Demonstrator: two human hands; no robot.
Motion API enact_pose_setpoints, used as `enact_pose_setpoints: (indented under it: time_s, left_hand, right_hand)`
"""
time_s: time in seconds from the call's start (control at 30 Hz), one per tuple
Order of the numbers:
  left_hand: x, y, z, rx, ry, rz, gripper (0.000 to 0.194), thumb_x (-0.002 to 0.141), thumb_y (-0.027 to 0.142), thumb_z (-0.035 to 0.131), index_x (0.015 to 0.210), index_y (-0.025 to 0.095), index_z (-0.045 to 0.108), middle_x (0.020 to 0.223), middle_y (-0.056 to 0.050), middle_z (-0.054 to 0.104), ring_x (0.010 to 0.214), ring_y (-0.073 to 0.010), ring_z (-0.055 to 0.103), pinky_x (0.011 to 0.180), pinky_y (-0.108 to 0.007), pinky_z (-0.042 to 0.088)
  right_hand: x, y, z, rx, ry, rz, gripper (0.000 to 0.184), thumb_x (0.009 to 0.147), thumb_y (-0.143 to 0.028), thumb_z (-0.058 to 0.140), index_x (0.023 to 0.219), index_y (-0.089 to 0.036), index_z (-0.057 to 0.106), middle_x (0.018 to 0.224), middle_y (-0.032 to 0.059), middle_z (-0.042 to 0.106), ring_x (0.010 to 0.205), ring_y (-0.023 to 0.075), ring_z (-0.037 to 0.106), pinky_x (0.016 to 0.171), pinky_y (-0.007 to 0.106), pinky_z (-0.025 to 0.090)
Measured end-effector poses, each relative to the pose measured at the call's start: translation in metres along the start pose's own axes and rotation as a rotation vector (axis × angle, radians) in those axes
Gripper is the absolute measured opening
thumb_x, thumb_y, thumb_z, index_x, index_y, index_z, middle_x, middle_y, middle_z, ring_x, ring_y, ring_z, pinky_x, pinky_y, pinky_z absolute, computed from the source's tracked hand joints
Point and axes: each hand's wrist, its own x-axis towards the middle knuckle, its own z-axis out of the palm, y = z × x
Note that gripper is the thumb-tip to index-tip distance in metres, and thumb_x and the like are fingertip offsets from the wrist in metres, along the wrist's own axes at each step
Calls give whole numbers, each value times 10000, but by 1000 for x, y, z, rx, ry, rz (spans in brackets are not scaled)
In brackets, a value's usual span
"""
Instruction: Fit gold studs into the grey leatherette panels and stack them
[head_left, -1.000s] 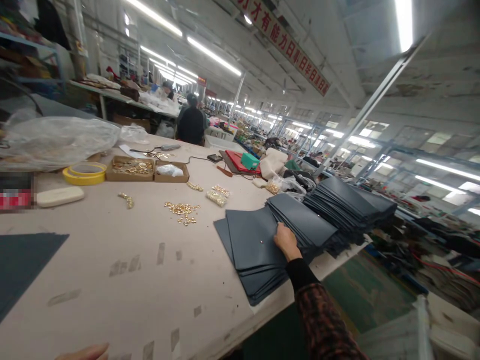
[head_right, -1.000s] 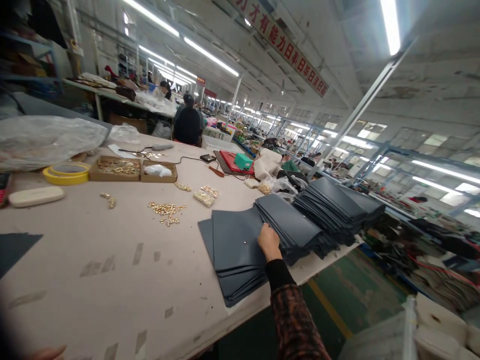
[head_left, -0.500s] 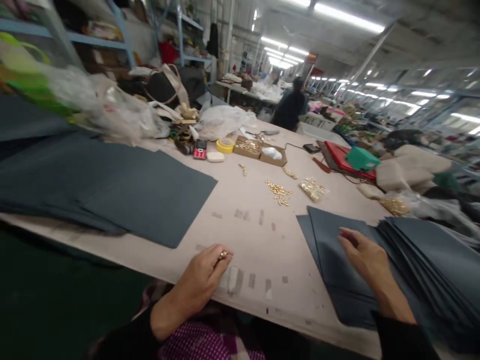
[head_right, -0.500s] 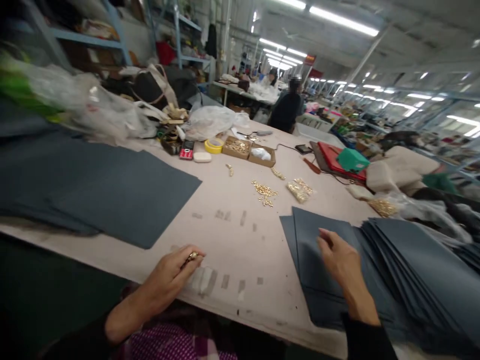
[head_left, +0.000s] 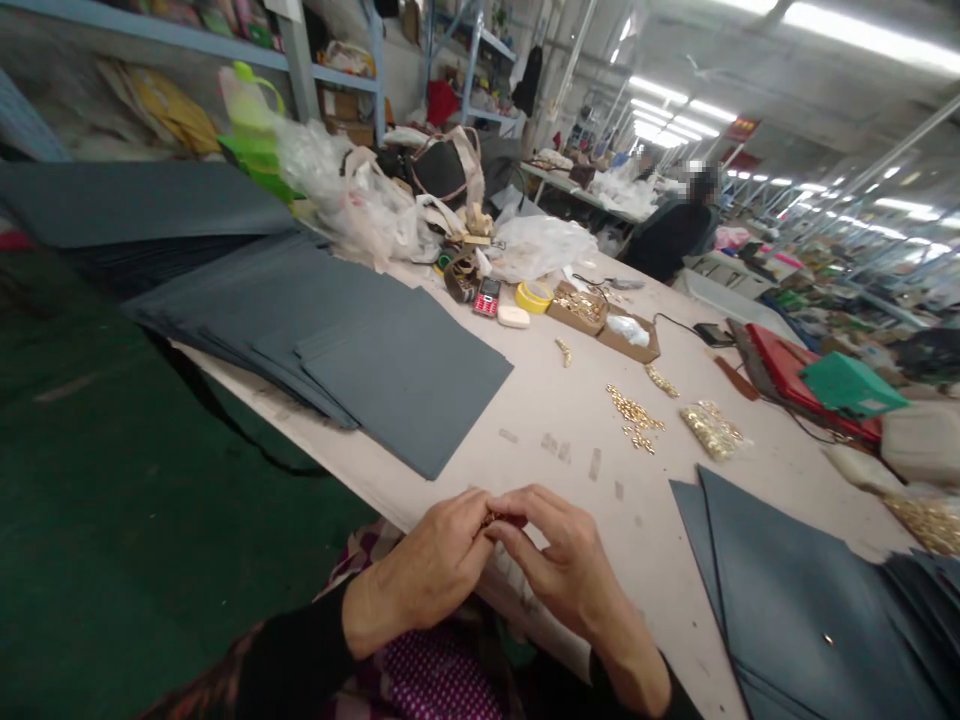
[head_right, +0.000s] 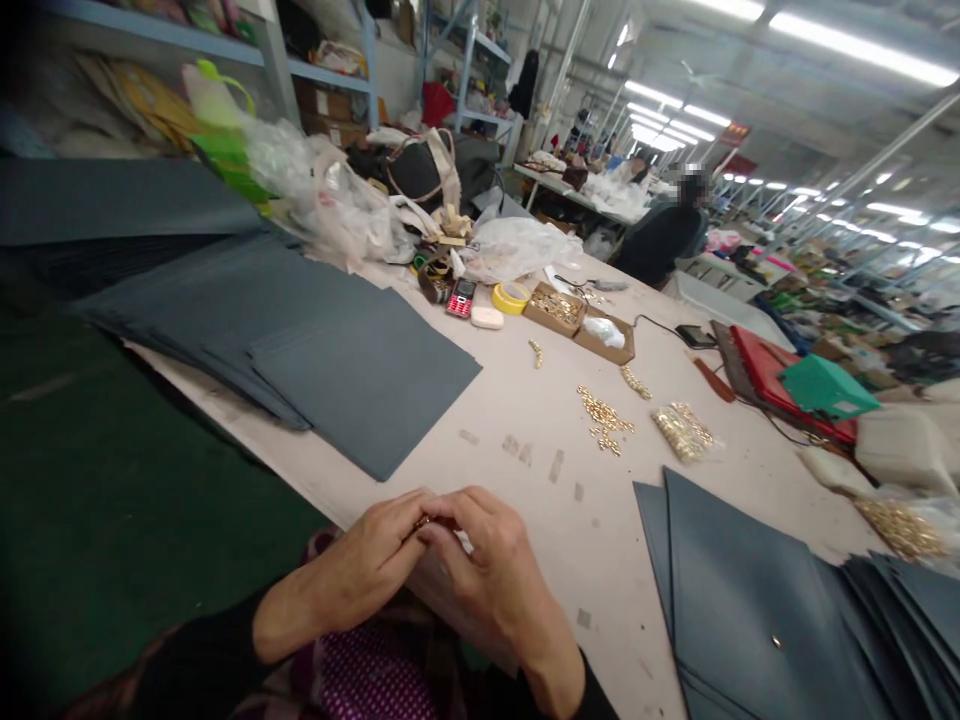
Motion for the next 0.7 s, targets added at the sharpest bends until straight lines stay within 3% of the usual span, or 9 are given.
enact_pose_setpoints:
  time_s: [0.1,0.23,0.33,0.4,0.5,0.6,0.7]
  left_hand:
    - [-4,-7,-10,-56,-59,-9,202,924,157,374,933,166,576,959,-51,632,913,-183,578,874,-319,428]
    - [-10,-15,-22,-194,-1,-33,194,941,228,403,884,169,578,906,-25,619,857,-161,552,821,-291,406]
    - [-18,-23,-30,-364,112,-154,203,921,297,445,820,171,568,723,30,508,693,-126,468,665,-257,373]
    - [-26,-30,-35,-479,226,-272,182,872,334,519,914,168,580,639,69,397,599,-107,383,576,-240,320]
    - [-43,-43,-42,-593,391,-397,368,827,411,585,1087,155,539,588,108,298,515,-91,282,506,-227,252]
    - [-63,-55,-46,-595,482,-488,448,846,489,571,1137,153,516,587,109,327,495,-86,272,483,-220,232]
    - [-82,-62,-45,-550,521,-551,485,843,524,588,1165,166,531,662,68,473,558,-100,394,512,-216,294]
  right_hand:
    - [9,2,6,32,-55,-34,194,906,-134,585,1054,-222,676,905,31,700,809,146,655,742,259,518]
    - [24,5,16,97,-106,-20,201,934,-158,534,1065,-210,676,903,42,693,796,142,647,713,250,513]
    - [45,10,26,61,-87,44,161,939,-190,527,986,-201,680,831,23,681,717,130,626,658,236,488]
    - [66,17,36,-9,-47,45,146,937,-190,525,956,-197,670,804,16,677,700,136,617,655,242,475]
    - [103,29,54,-160,-39,-36,163,952,-172,488,938,-187,650,835,35,689,769,170,623,716,274,470]
    - [132,38,72,-383,-95,-121,200,960,-135,443,915,-160,636,899,85,701,854,218,605,789,325,455]
    - [137,36,74,-518,-200,-136,228,957,-99,414,903,-142,631,890,107,691,845,226,589,813,346,437]
